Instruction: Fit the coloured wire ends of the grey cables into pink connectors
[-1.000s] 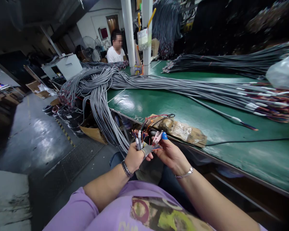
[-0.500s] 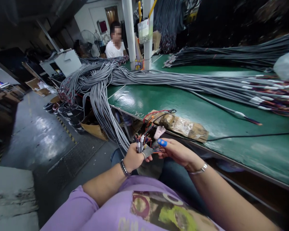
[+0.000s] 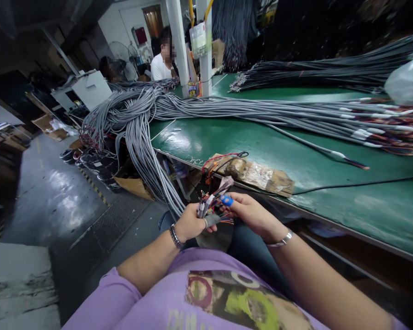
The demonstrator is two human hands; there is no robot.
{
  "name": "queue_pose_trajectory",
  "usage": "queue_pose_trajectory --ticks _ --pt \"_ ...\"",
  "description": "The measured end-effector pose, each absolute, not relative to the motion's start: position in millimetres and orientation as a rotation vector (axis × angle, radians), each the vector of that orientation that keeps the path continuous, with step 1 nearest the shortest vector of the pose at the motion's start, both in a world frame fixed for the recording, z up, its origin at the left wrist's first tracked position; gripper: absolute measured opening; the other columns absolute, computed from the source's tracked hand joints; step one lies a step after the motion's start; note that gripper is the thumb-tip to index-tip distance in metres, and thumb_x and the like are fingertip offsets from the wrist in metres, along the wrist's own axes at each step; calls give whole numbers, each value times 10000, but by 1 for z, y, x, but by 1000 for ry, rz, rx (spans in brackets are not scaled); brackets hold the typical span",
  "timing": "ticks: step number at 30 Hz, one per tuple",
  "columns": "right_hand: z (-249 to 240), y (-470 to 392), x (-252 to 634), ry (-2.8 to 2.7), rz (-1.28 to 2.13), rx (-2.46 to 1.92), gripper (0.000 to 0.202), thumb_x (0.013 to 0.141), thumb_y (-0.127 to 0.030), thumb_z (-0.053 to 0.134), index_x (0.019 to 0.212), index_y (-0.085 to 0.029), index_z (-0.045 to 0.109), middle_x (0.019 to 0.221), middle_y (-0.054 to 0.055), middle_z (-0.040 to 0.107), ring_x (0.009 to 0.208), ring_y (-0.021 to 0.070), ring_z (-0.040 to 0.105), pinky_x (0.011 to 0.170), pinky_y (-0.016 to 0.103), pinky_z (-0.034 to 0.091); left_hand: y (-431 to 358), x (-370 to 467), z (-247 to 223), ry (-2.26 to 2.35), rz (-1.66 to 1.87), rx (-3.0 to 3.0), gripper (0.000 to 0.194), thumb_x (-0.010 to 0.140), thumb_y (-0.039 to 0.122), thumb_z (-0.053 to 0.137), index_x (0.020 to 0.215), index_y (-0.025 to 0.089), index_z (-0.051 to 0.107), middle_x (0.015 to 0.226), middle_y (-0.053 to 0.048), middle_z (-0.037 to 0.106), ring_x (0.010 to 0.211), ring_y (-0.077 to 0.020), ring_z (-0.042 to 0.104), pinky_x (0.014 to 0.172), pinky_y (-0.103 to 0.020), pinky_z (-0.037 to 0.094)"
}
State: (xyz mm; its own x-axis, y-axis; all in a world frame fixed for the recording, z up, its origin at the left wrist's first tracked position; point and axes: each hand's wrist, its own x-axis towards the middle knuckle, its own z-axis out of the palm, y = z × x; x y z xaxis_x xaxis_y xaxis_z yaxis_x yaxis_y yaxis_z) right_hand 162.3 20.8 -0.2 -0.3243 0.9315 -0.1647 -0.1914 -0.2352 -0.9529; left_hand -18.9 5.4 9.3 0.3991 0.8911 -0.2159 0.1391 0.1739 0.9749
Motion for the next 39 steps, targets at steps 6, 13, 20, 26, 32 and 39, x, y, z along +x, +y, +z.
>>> queue_pose_trajectory --ticks 6,13,20,26,32,39 --pt "-3 3 161 -1042 1786 -1047 401 613 -526 781 704 -176 609 620 -15 577 545 102 504 566 269 459 5 -15 7 1078 859 1247 469 622 551 740 623 104 598 544 -49 623 489 -117 579 516 -241 494" --pt "5 2 146 -1244 1623 -992 340 674 -510 730 695 -190 616 584 3 630 562 140 535 550 271 393 4 -19 13 1004 735 1322 430 625 508 758 649 95 639 541 -45 627 470 -109 561 506 -236 484" --pt "-4 3 142 -1071 1591 -1042 362 600 -495 788 644 -178 618 594 -9 592 537 110 469 536 266 397 4 -20 5 1029 960 1178 395 642 465 761 593 113 588 522 -36 625 465 -115 569 509 -244 494" --pt "-8 3 144 -965 1674 -990 347 628 -486 778 679 -185 613 572 -25 558 511 98 450 555 274 415 4 -19 4 1022 976 1165 392 646 462 759 581 112 596 520 -37 625 467 -115 574 501 -238 492" --pt "-2 5 139 -1109 1737 -892 292 752 -462 693 825 -191 612 640 20 658 614 169 603 592 296 418 4 -19 8 1047 905 1234 406 620 484 768 574 108 622 502 -36 615 458 -109 563 491 -227 483" --pt "0 3 130 -1075 1656 -909 299 730 -474 706 725 -199 589 560 -2 632 545 149 566 564 291 383 3 -18 9 1059 916 1243 453 641 538 735 563 106 620 502 -46 612 461 -106 561 501 -230 483"
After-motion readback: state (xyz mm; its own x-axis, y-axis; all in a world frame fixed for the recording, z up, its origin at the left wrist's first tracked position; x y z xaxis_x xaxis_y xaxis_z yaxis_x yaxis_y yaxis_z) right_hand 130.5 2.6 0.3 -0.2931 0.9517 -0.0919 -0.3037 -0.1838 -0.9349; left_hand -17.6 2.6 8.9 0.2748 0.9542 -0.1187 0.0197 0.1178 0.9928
